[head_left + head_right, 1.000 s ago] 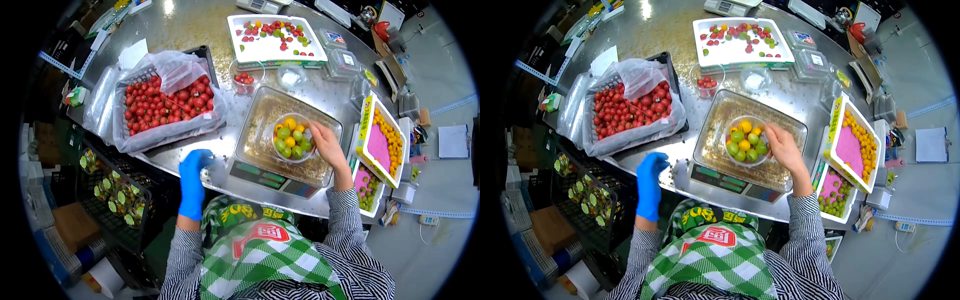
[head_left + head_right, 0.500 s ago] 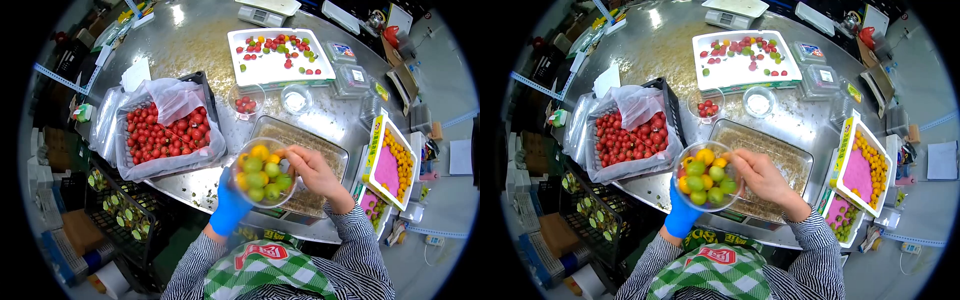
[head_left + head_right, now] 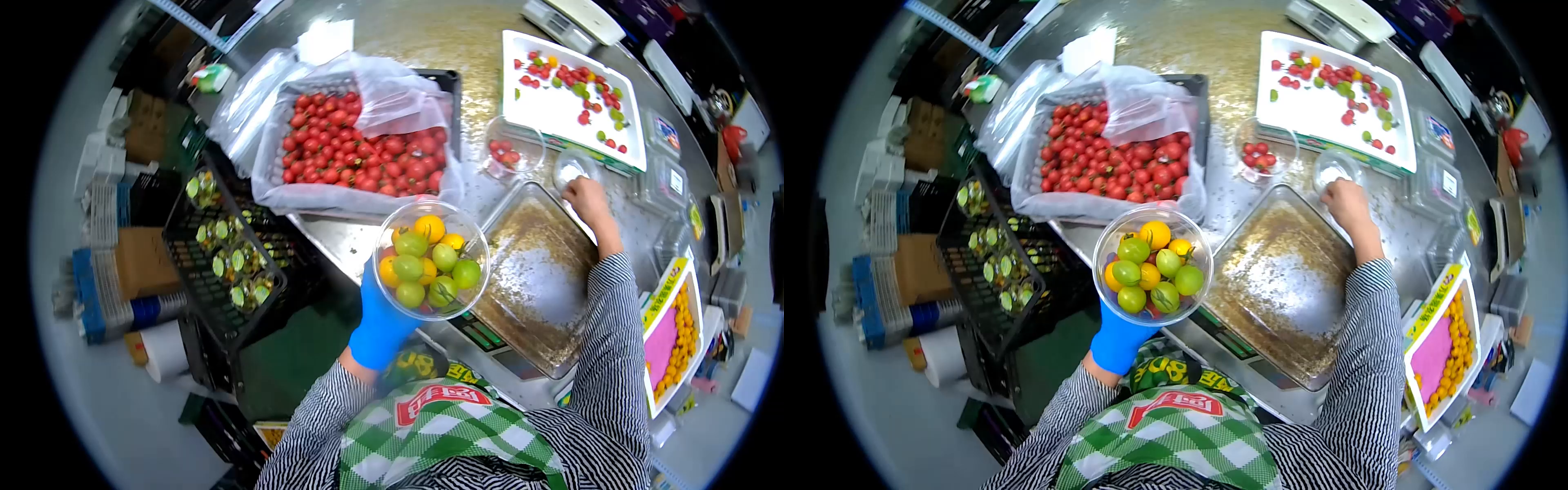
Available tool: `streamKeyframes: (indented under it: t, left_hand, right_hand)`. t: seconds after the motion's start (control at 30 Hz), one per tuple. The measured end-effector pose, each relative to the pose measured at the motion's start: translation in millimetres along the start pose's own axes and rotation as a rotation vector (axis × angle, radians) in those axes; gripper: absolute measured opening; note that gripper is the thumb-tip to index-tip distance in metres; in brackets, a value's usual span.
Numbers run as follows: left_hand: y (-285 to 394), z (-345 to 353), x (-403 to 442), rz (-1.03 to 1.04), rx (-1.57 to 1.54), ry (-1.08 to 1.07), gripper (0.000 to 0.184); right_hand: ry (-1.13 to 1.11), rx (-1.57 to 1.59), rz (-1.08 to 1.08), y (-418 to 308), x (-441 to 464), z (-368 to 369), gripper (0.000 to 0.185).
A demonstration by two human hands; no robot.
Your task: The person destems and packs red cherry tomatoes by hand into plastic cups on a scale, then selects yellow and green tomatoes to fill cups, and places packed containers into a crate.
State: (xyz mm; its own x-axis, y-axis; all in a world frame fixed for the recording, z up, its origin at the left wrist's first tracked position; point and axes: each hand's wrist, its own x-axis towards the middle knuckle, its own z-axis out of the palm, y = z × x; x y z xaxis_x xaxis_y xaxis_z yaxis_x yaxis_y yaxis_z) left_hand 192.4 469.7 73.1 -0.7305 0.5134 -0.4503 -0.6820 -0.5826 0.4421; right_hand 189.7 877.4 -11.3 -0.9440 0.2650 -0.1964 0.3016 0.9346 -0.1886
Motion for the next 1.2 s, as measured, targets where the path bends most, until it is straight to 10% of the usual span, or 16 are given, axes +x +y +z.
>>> streamKeyframes:
  t: [0.13, 0.4, 0.63, 0.73, 0.9, 1.0, 1.07, 1.2]
  left_hand:
    - [2, -34, -4, -0.142, -0.462, -0.053, 0.060]
    - [11, -66, -18, -0.095, -0.408, -0.212, 0.062]
    - [41, -85, -36, -0.057, -0.404, -0.205, 0.062]
    - [59, -108, -35, -0.038, -0.410, -0.316, 0.060]
    - [105, -145, -51, 0.040, -0.300, -0.262, 0.063]
    - [134, -160, -76, 0.369, 0.216, -0.163, 0.050]
    - [157, -169, -97, 0.521, 0.425, -0.094, 0.043]
    - [191, -206, -122, 0.430, -0.044, -0.177, 0.039]
  right_hand:
    - [0.218, 0.049, 0.039, -21, -13, -13, 0.028]
    - [0.079, 0.314, 0.050, -6, -23, -12, 0.021]
    - [0.518, 0.287, 0.149, -57, -46, -62, 0.021]
    - [0.525, 1.041, -0.065, -133, -66, -92, 0.012]
    - [-0.066, 1.899, -0.202, -341, -128, -117, 0.070]
    - [-0.505, 2.064, -0.258, -419, -118, -62, 0.046]
    - [-0.200, 1.678, 0.049, -493, -118, -44, 0.037]
    - [-0.350, 1.238, -0.346, -556, -114, -20, 0.045]
